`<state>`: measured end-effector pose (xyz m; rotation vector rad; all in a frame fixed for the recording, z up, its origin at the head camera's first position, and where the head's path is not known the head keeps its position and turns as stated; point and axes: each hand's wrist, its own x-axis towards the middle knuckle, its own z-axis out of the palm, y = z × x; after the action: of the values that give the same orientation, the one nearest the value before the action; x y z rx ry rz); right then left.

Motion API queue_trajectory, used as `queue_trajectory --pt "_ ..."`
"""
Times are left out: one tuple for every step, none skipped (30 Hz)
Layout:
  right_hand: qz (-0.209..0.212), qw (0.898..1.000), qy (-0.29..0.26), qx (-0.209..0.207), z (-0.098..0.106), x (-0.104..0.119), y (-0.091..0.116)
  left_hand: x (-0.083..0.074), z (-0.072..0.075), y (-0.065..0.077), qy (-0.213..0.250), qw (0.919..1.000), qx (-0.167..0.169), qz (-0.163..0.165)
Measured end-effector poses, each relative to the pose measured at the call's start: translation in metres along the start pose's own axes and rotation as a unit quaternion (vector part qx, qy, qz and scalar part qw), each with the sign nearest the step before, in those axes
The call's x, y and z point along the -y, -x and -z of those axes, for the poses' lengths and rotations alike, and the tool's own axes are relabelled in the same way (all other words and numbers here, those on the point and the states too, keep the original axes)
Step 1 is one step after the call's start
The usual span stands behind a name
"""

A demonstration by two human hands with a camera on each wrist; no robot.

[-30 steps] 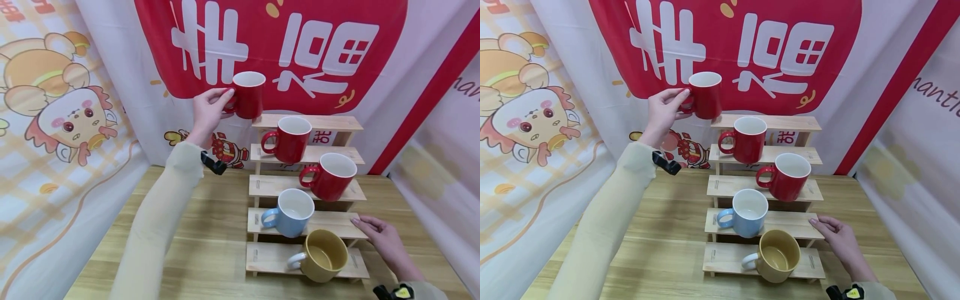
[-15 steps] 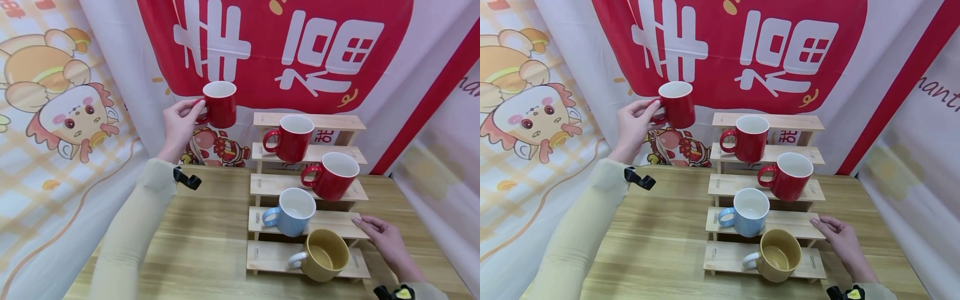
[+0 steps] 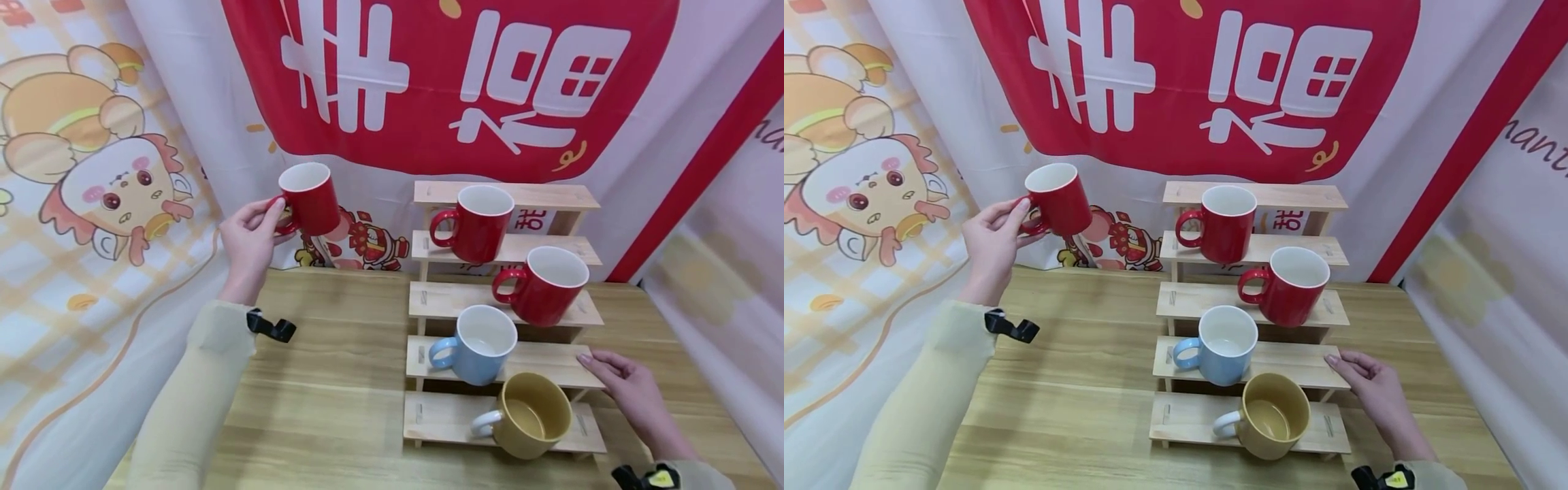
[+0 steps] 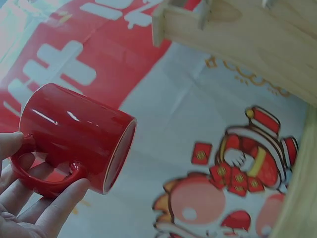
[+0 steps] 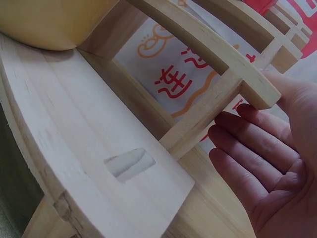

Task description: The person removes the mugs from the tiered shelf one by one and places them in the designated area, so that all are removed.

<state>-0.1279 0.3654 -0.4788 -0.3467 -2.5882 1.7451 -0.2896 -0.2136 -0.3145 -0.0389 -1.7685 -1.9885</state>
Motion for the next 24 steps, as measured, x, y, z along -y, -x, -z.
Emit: queue_trajectory --pt "0.000 1.000 -0.002 0.001 0.000 0.000 0.000 0.003 0.004 0.002 0.001 1.0000 -0.005 0.001" --pt "0.000 1.000 -0.003 0.001 0.000 0.000 0.001 0.006 0.008 0.003 -0.001 0.9999 -0.011 0.003" --pt "0.001 1.000 -0.005 0.001 0.000 0.000 0.001 0.009 0.013 0.005 -0.003 0.9999 -0.016 0.005" --pt "0.001 1.000 -0.006 0.001 0.000 0.000 0.001 0.013 0.017 0.007 -0.005 0.9997 -0.021 0.007" --pt "0.001 1.000 -0.007 0.001 0.000 0.000 0.001 0.016 0.021 0.009 -0.008 0.9996 -0.026 0.010" --pt "0.001 1.000 -0.007 0.002 0.000 0.000 0.001 0.020 0.026 0.011 -0.008 0.9994 -0.031 0.012" --pt "0.001 1.000 -0.007 0.002 -0.001 0.000 0.001 0.024 0.030 0.013 -0.014 0.9992 -0.035 0.016" --pt "0.001 1.000 -0.007 0.002 -0.001 0.001 0.001 0.027 0.035 0.015 -0.022 0.9988 -0.040 0.019" --pt "0.001 1.000 -0.007 0.002 -0.001 0.001 0.001 0.031 0.039 0.018 -0.023 0.9985 -0.045 0.022" --pt "0.002 1.000 -0.007 0.001 -0.001 0.001 0.001 0.035 0.044 0.020 -0.027 0.9982 -0.048 0.024" --pt "0.002 1.000 -0.007 0.001 -0.001 0.001 0.001 0.039 0.048 0.022 -0.027 0.9979 -0.053 0.025" --pt "0.003 1.000 -0.006 0.001 -0.001 0.001 0.001 0.044 0.052 0.025 -0.028 0.9976 -0.056 0.030" --pt "0.003 1.000 -0.005 0.000 -0.001 0.001 0.001 0.048 0.056 0.027 -0.025 0.9972 -0.061 0.036" --pt "0.003 1.000 -0.006 0.000 -0.001 0.001 0.001 0.052 0.060 0.030 -0.024 0.9967 -0.066 0.040" --pt "0.002 1.000 -0.005 0.000 -0.001 0.002 0.001 0.057 0.064 0.032 -0.012 0.9963 -0.073 0.042" --pt "0.002 1.000 -0.005 0.000 0.000 0.001 0.001 0.061 0.067 0.034 -0.005 0.9958 -0.079 0.046" --pt "0.001 1.000 -0.006 0.000 0.000 0.001 0.001 0.066 0.071 0.036 0.006 0.9951 -0.086 0.048" --pt "0.001 1.000 -0.007 0.001 0.000 0.001 0.001 0.071 0.074 0.038 0.013 0.9942 -0.093 0.052" --pt "-0.001 1.000 -0.008 0.001 0.000 0.001 0.001 0.076 0.077 0.040 0.020 0.9933 -0.101 0.053" --pt "-0.001 1.000 -0.009 0.001 0.000 0.001 0.001 0.081 0.080 0.042 0.023 0.9926 -0.108 0.052" --pt "-0.001 1.000 -0.010 0.001 0.000 0.001 0.001 0.086 0.082 0.044 0.031 0.9914 -0.115 0.055" --pt "-0.002 1.000 -0.011 0.000 0.000 0.001 0.002 0.091 0.085 0.046 0.028 0.9906 -0.120 0.060" --pt "-0.002 1.000 -0.013 0.000 0.000 0.001 0.002 0.096 0.088 0.048 0.026 0.9895 -0.126 0.064" --pt "-0.004 1.000 -0.014 0.000 -0.001 0.001 0.002 0.101 0.090 0.050 0.023 0.9883 -0.133 0.071"
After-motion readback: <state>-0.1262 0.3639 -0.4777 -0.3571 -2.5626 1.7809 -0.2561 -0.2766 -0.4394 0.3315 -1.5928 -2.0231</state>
